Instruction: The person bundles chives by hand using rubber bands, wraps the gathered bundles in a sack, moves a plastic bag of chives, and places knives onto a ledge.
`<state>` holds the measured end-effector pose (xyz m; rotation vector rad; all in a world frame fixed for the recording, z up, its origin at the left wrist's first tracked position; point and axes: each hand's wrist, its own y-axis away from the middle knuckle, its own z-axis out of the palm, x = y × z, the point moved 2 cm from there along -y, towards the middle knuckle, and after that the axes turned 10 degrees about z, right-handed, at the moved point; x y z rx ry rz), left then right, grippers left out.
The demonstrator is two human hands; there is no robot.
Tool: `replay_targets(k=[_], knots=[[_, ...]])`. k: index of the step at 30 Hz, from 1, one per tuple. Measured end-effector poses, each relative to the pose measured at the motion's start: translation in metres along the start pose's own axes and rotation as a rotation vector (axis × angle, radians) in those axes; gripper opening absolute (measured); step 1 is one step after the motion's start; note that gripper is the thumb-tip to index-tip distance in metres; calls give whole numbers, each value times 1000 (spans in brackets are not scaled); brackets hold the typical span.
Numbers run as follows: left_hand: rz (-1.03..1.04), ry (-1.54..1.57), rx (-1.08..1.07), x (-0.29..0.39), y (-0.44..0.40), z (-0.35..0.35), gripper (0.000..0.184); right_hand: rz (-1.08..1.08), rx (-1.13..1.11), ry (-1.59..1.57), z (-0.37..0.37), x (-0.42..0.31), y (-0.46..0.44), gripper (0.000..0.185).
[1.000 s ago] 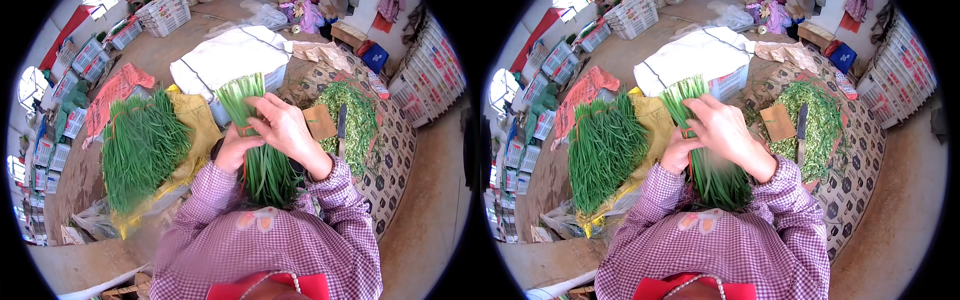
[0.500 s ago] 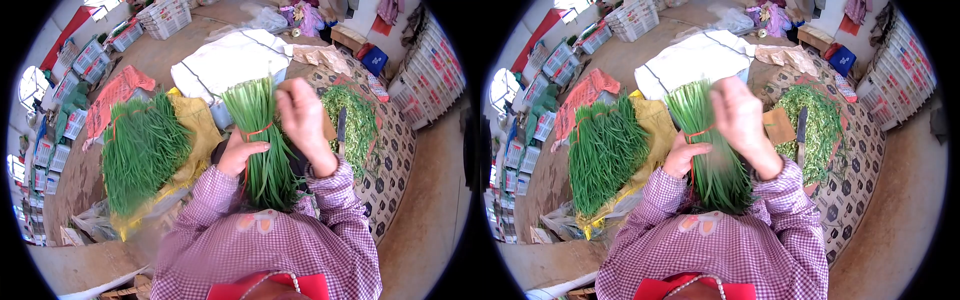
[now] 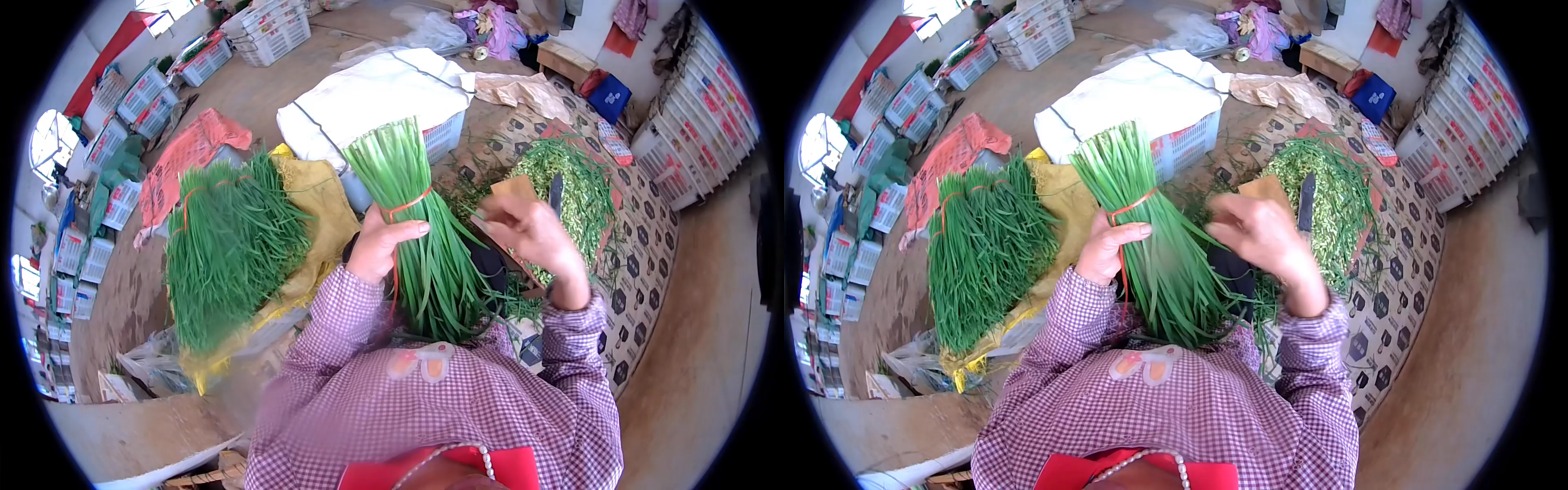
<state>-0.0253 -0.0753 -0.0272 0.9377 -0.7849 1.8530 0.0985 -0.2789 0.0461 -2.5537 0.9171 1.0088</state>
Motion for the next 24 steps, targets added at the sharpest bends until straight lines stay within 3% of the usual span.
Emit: replay_targets(k=[2, 3, 4, 5, 8, 15, 17, 18, 21, 22, 24], knots=[[37, 40, -2, 4, 0, 8, 61, -184, 63, -226, 32, -12, -5, 70], [77, 83, 3, 8, 0, 12, 60, -245, 102, -76, 44, -23, -5, 93], [78, 78, 2, 11, 0, 13, 60, -173, 69, -47, 61, -32, -7, 112], [48, 82, 22, 15, -1, 12, 61, -225, 91, -95, 79, -28, -13, 118], [77, 61, 26, 31, 0, 9, 64, -165, 49, -285, 88, -29, -22, 115], [261, -213, -202, 67, -20, -23, 85, -164, -65, -695, 70, -39, -34, 93], [327, -154, -282, 76, -21, -8, 86, -165, -200, -830, 71, -44, -37, 93], [214, -113, -166, 75, -18, 1, 83, -171, -214, -674, 74, -42, -41, 96], [225, -82, -95, 62, -25, -7, 80, -321, -292, -487, 66, -40, -52, 103], [263, -106, -42, 60, -25, -9, 74, -279, -240, -406, 52, -44, -54, 103], [289, -150, -5, 60, -19, -3, 73, -277, -77, -545, 44, -41, -65, 111]])
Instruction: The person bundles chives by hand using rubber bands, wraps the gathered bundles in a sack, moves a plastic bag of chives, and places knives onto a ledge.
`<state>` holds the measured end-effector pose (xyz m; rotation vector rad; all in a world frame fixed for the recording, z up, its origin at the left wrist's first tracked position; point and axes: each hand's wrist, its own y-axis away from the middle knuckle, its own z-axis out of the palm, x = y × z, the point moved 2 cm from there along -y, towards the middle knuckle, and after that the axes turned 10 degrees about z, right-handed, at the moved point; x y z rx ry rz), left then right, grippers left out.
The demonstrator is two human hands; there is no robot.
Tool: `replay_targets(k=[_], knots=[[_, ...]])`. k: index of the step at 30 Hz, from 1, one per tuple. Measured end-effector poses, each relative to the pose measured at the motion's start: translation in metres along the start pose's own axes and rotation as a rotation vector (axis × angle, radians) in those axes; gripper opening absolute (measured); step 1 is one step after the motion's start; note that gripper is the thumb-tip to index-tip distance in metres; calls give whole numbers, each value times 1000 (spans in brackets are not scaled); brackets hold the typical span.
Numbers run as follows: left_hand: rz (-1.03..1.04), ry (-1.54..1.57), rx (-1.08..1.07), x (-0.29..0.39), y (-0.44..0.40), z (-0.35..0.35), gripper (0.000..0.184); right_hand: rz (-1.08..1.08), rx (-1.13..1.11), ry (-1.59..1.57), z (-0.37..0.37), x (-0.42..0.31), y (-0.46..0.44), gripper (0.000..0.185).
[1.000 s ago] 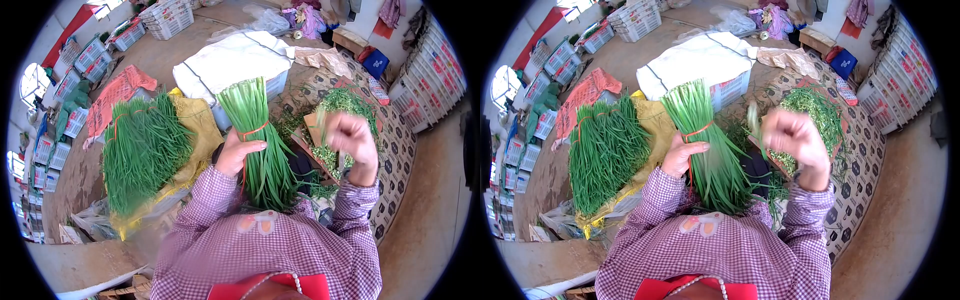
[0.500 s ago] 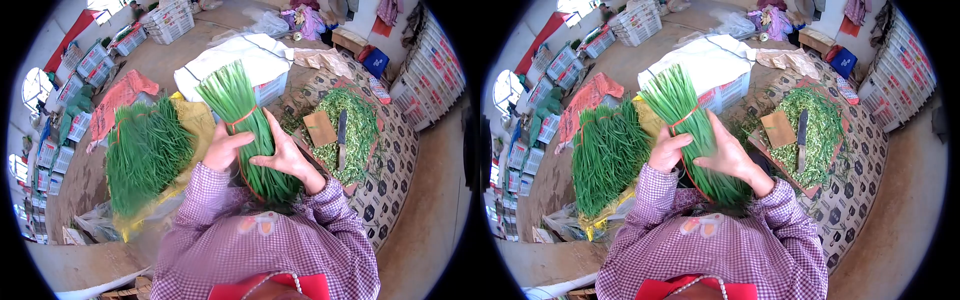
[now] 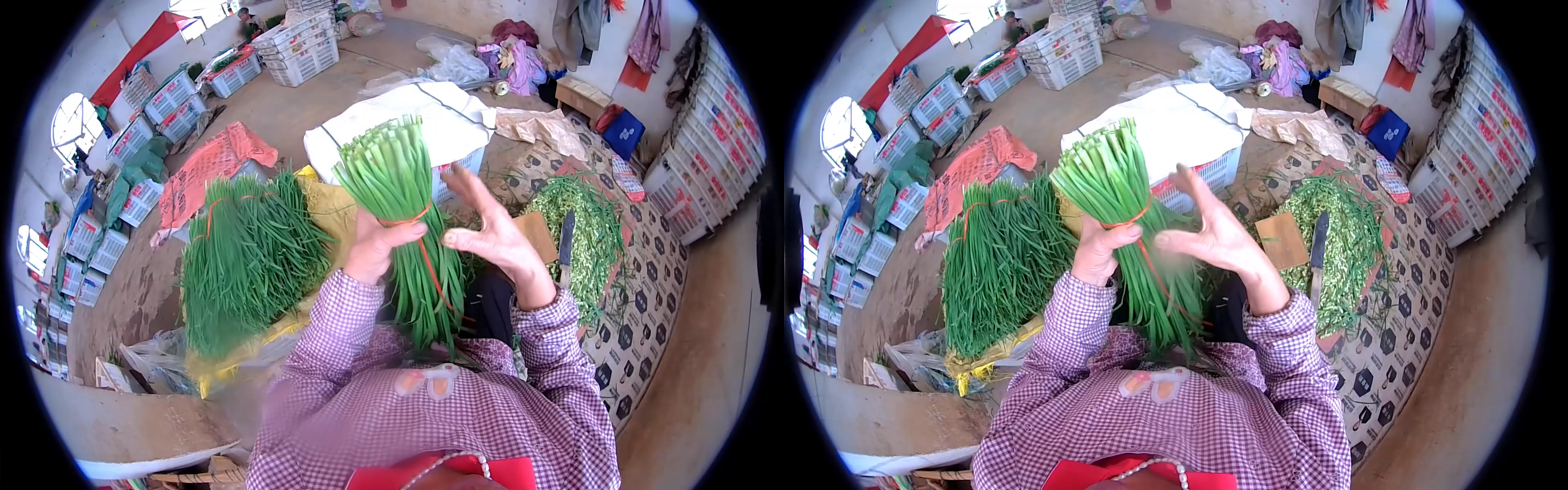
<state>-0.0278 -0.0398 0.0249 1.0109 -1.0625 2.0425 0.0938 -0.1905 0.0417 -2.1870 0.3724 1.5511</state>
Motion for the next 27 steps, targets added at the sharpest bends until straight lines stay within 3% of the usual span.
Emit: replay_targets(k=[3, 5, 6, 8, 9, 12, 14, 17, 21, 22, 25, 27], knots=[[55, -12, 16, 3, -1, 17, 66, -107, 126, 172, 7, -35, -11, 122], [155, -199, -26, 5, -5, 29, 61, -187, 146, -132, 18, -43, -23, 110], [174, -120, -113, 6, -3, 31, 59, -195, 153, -125, 16, -45, -24, 110], [123, -108, -92, 6, -2, 35, 59, -98, 75, -259, 13, -46, -29, 86], [62, -100, -62, 6, -1, 36, 59, -100, 73, -258, 14, -44, -29, 86], [68, -123, -130, -1, -4, 31, 78, -127, 62, -545, 10, -38, -27, 60], [124, -85, -168, -11, -4, 26, 102, -93, 42, -614, 4, -33, -27, 59], [129, -220, -301, -7, -1, 31, 101, -60, 19, -705, 0, -28, -29, 56], [50, -252, -287, -17, -2, 27, 76, -97, -48, -786, -7, -17, -34, 62], [125, -243, -244, -18, -2, 28, 67, -67, -95, -791, -9, -16, -34, 67], [125, -276, -227, -19, -2, 28, 67, -79, -180, -821, -10, -18, -33, 80], [101, -303, -240, -19, -4, 30, 71, -138, -73, -741, -7, -21, -31, 80]])
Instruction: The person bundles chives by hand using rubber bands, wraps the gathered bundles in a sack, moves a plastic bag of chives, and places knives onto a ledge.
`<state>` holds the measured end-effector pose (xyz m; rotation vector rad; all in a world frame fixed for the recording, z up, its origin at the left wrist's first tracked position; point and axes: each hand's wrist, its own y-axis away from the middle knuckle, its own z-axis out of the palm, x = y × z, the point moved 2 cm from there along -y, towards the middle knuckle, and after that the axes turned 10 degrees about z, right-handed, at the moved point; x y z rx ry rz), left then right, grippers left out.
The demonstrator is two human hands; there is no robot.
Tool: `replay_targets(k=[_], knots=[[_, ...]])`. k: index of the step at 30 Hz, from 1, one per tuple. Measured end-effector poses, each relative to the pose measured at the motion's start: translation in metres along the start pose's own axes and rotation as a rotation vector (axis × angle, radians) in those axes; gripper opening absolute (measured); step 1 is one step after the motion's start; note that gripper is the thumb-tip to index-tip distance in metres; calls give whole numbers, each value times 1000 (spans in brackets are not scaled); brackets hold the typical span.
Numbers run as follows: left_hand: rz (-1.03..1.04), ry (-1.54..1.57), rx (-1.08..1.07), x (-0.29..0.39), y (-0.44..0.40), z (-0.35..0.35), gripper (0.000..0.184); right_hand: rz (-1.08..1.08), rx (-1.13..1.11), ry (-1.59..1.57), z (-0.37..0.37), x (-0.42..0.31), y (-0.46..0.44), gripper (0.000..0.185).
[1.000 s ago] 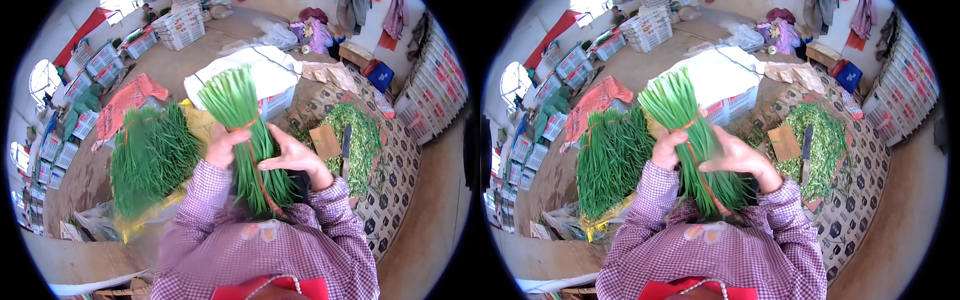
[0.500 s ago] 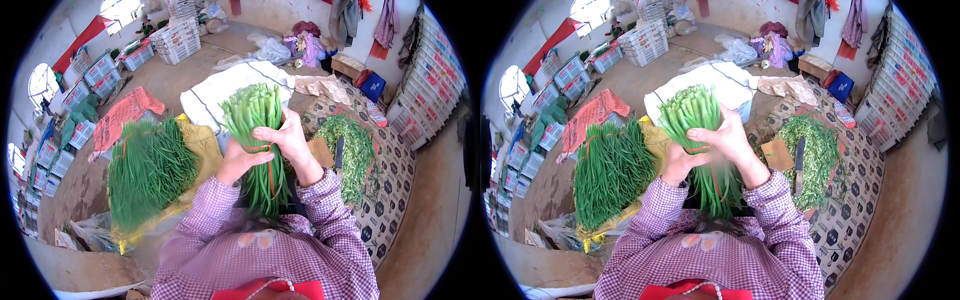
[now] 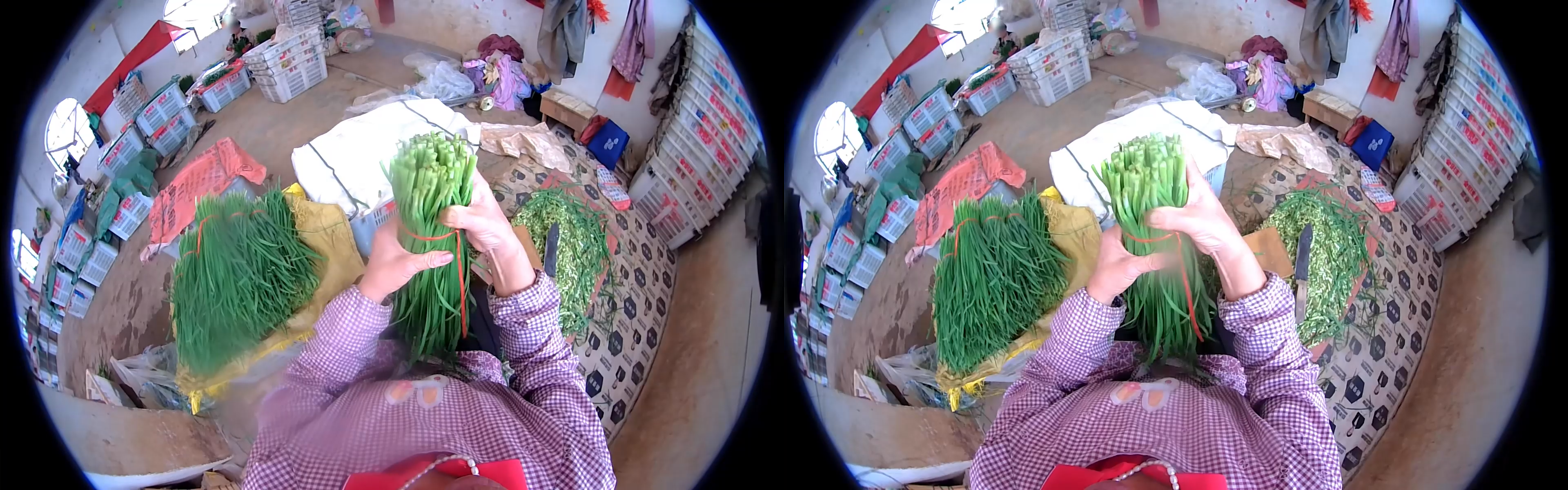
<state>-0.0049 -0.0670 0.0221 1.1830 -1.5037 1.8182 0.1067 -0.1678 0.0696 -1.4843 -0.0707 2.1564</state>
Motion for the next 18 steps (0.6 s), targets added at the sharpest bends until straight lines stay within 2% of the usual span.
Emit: replay_targets(k=[1, 2, 5, 6, 8, 9, 10, 12, 14, 16, 17, 18], knots=[[-27, -24, -19, 1, 0, 1, 75, -9, 42, 53, -1, 0, -4, 71], [-30, -21, -19, 3, -2, 3, 75, -6, 45, 53, -3, -2, -4, 71], [117, -12, -49, 11, -10, 8, 94, 78, 143, -7, -3, -9, -1, 52], [113, -10, -48, 12, -14, 7, 94, 81, 146, -8, -1, -10, -2, 52], [121, 54, 110, 13, -20, -2, 89, 31, 157, 47, 1, -7, -1, 50], [97, 43, 105, 10, -24, -5, 75, 29, 157, 83, 1, -1, -2, 48], [90, 45, 105, 8, -23, -4, 75, 35, 162, 80, 0, -1, -2, 48], [48, 165, 216, 7, -23, -4, 59, 46, 159, 64, -2, -2, -4, 48], [52, 217, 201, 6, -23, -4, 57, 57, 172, 60, 0, -2, -7, 48], [39, 343, 187, 3, -24, -4, 75, 44, 213, 61, 2, -3, -9, 47], [60, 363, 149, 2, -25, -2, 97, 65, 229, 51, 1, -4, -11, 48], [60, 363, 148, -5, -22, -4, 97, 64, 229, 51, -1, -5, -13, 48]])
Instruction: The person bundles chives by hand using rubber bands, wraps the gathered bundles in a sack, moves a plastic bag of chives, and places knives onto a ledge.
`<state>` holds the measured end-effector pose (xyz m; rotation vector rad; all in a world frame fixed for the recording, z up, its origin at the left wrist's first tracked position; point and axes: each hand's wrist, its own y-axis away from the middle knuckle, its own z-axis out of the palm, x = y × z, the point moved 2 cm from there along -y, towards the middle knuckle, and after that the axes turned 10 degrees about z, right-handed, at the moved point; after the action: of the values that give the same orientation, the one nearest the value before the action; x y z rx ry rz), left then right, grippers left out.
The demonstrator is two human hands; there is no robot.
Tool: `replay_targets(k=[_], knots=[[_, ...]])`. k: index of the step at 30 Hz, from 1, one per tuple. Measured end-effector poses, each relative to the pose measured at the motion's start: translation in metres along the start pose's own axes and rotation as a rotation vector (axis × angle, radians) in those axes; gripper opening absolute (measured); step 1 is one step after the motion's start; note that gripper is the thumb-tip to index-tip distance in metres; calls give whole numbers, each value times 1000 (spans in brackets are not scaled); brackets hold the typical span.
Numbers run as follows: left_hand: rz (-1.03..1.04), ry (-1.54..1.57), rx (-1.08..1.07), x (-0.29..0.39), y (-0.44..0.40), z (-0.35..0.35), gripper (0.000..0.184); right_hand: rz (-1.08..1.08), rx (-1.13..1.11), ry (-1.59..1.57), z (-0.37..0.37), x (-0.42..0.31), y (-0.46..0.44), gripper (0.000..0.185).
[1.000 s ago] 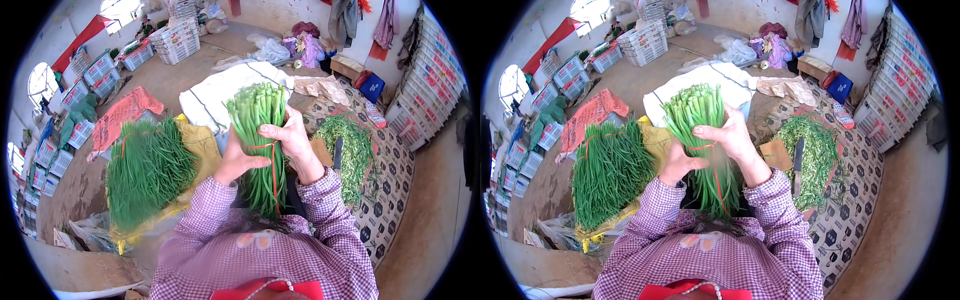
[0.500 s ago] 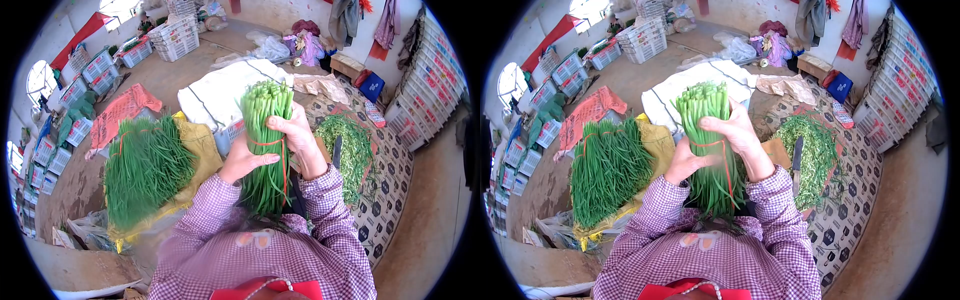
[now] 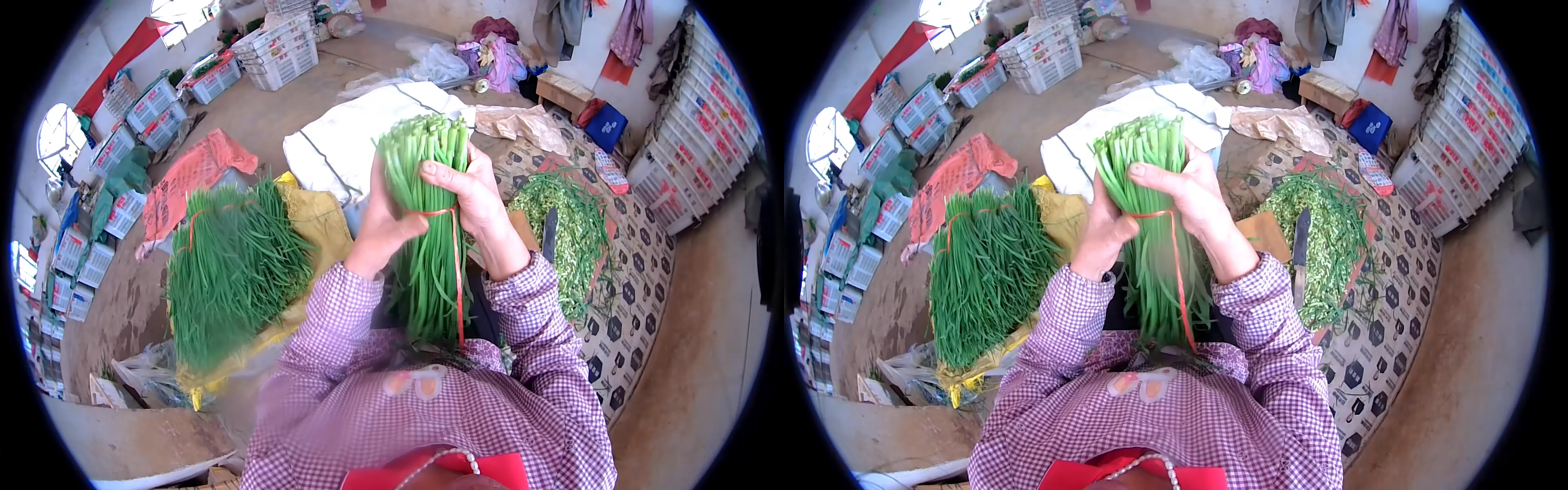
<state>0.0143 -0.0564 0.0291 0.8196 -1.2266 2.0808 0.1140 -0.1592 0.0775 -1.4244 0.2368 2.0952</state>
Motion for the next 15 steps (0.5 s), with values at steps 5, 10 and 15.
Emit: replay_targets(k=[5, 10, 15], knots=[[-149, -273, -164, -11, 12, -4, 97, -38, -87, -85, -9, 2, -6, 54], [-42, -339, 143, -24, 6, -7, 75, -74, 264, 509, -15, 8, 12, 102], [330, -1073, -174, -7, 9, 26, 81, -323, 353, 660, -4, 30, 14, 89]])
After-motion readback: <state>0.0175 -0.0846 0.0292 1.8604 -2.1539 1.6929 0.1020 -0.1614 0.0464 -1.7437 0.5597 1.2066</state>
